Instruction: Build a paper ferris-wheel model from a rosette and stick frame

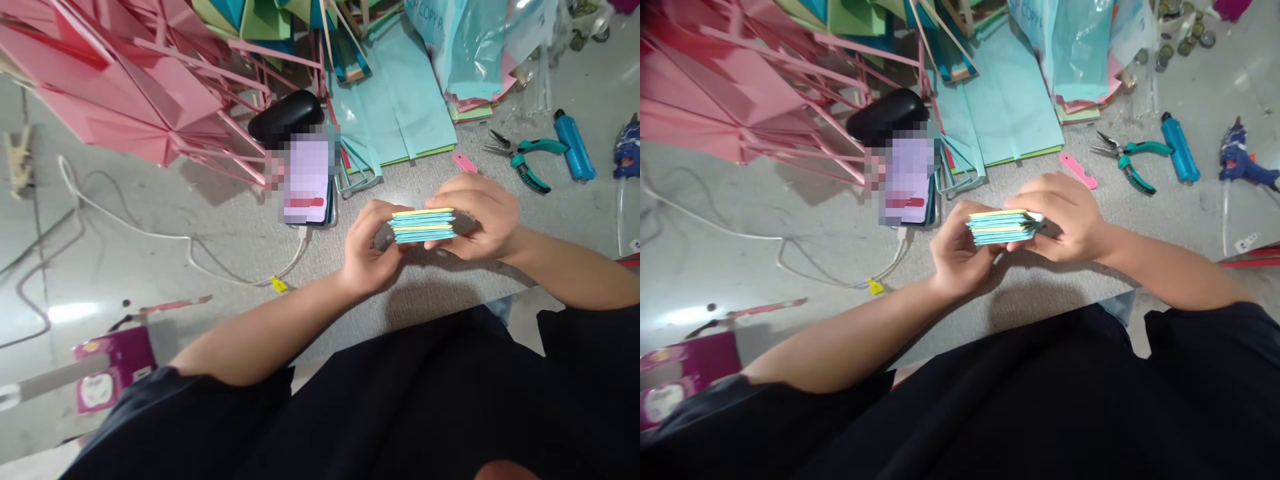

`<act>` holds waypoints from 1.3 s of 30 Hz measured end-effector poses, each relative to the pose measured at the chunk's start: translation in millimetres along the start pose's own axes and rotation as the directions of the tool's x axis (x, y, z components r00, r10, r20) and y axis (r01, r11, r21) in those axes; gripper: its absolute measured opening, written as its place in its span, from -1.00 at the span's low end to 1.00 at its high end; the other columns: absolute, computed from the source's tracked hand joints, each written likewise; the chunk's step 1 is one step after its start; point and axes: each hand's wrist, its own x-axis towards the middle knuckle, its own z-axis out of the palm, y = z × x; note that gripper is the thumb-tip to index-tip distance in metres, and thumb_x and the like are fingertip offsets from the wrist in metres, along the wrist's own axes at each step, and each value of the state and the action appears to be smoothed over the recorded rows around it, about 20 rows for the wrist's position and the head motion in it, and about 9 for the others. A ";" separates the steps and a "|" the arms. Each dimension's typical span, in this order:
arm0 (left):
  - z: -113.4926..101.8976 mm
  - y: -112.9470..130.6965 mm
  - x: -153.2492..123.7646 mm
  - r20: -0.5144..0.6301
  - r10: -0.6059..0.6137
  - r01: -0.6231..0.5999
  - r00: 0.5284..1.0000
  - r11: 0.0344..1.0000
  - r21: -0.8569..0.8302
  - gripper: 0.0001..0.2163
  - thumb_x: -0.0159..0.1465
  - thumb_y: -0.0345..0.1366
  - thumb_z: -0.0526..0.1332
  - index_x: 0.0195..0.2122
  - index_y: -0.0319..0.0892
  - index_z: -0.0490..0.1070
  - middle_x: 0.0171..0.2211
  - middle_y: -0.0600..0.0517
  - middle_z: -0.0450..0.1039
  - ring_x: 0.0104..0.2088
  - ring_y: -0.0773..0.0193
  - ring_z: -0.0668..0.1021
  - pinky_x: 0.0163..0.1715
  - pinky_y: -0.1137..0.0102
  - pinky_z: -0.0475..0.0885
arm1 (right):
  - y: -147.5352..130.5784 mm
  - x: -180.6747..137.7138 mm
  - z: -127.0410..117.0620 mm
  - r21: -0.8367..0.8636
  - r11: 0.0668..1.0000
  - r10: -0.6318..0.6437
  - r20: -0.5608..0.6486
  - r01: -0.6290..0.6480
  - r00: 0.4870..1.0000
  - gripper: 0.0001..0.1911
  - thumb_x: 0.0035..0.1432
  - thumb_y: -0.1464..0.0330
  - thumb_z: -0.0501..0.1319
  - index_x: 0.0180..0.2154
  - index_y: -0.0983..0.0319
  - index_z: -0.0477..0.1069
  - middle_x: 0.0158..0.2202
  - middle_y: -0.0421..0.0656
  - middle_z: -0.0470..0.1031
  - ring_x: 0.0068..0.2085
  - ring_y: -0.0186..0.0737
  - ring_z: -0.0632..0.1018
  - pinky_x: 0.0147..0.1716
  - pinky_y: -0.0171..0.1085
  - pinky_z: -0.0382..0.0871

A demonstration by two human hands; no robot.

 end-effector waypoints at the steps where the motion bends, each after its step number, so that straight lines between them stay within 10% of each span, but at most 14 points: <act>1: -0.6 -1.2 -0.5 0.014 0.024 -0.025 1.000 0.999 0.024 -0.62 0.25 0.10 0.68 -0.08 0.01 0.74 -0.19 -0.06 0.64 -0.14 -0.05 0.59 0.12 -0.03 0.51 | -1.6 -1.5 0.6 0.026 0.999 0.034 0.027 -0.034 0.999 -0.53 0.54 -0.10 0.40 0.18 0.08 0.62 -0.11 -0.13 0.77 -0.18 -0.11 0.75 -0.18 -0.07 0.69; 9: -5.4 -8.4 -4.9 0.154 0.200 -0.225 0.968 0.959 0.174 -0.88 0.43 -0.10 0.50 -0.08 0.05 0.74 -0.19 -0.02 0.68 -0.25 0.04 0.56 -0.03 0.05 0.48 | -14.8 -2.7 2.8 0.123 0.978 0.150 0.164 -0.171 0.975 -0.57 0.57 -0.14 0.35 -0.03 0.05 0.72 -0.25 -0.18 0.73 -0.27 -0.17 0.71 -0.16 -0.10 0.69; 20: -6.8 -6.0 -4.3 0.179 0.215 -0.242 0.960 0.959 0.146 -0.73 0.43 0.06 0.57 0.00 0.04 0.78 -0.17 -0.03 0.70 -0.25 0.07 0.58 -0.04 0.09 0.51 | -17.9 6.7 -0.3 0.234 0.970 0.065 0.002 -0.064 0.998 -0.85 0.55 0.13 0.47 -0.04 0.04 0.65 -0.23 -0.27 0.76 -0.34 -0.30 0.67 -0.23 -0.16 0.58; 27: -5.3 -15.3 -2.1 0.169 0.311 -0.330 0.935 0.938 0.106 -0.63 0.42 0.10 0.60 0.01 -0.06 0.74 -0.23 0.00 0.69 -0.29 0.18 0.62 -0.19 0.24 0.58 | -20.3 7.5 -0.8 0.314 0.913 0.243 0.090 -0.259 0.966 -0.74 0.52 0.10 0.50 -0.18 0.10 0.62 -0.30 -0.26 0.69 -0.33 -0.26 0.64 -0.20 -0.16 0.56; 34: 1.2 -33.3 3.9 -0.031 -0.053 0.045 0.998 0.976 -0.215 -0.53 0.37 0.17 0.63 -0.03 -0.07 0.60 -0.24 0.02 0.66 -0.34 0.26 0.66 -0.36 0.37 0.58 | -4.3 3.0 5.6 0.439 0.696 0.501 0.270 -0.568 0.823 -0.51 0.60 -0.14 0.32 0.14 0.12 0.61 -0.09 -0.12 0.74 -0.10 -0.14 0.74 -0.09 -0.17 0.67; 39: 4.9 -50.2 12.5 -0.212 -0.076 0.010 0.974 0.956 -0.294 -0.30 0.32 0.25 0.65 0.28 0.05 0.44 -0.10 0.01 0.68 -0.20 0.13 0.79 -0.21 0.28 0.72 | 2.8 0.0 2.9 0.247 0.906 0.343 0.043 -0.343 0.938 -0.49 0.62 -0.05 0.28 0.40 0.01 0.49 0.25 0.03 0.65 0.17 0.07 0.71 0.17 0.07 0.67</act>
